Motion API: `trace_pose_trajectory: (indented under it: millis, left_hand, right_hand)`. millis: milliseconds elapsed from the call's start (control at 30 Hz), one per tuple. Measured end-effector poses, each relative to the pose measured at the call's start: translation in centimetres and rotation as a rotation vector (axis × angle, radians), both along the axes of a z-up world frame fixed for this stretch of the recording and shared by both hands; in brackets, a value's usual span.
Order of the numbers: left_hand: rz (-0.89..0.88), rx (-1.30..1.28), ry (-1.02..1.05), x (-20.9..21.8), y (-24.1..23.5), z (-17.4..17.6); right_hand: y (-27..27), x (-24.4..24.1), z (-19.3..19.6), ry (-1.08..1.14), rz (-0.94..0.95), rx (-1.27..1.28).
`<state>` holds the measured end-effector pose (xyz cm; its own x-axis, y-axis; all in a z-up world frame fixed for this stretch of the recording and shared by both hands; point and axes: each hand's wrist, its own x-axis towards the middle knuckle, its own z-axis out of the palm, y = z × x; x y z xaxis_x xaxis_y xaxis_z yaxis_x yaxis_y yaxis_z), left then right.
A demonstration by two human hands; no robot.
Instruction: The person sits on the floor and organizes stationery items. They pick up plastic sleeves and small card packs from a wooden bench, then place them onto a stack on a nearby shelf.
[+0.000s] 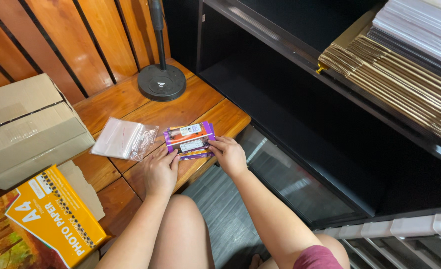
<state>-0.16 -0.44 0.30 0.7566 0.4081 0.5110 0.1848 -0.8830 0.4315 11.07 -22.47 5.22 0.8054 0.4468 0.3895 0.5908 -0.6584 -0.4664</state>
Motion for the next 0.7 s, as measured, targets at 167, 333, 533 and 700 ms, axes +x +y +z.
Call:
trace_pose_trajectory:
  millis: [167,333,533,700]
  left_hand:
    - [-0.013,-0.017,-0.016,-0.3,0.0,0.6]
    - [-0.008,-0.018,-0.109,0.1,0.3,0.4]
    - [-0.080,-0.060,-0.229,-0.6,0.3,3.8]
    - [-0.152,-0.068,-0.321,-2.3,-0.3,11.4]
  right_hand:
    - [0.2,0.2,-0.2,-0.016,0.019,0.036]
    - [0.3,0.0,0.0,-0.006,-0.003,0.094]
    - [-0.1,-0.4,2.6,-0.146,0.024,0.135]
    - [-0.7,-1.3,8.5,-0.296,0.036,0.165]
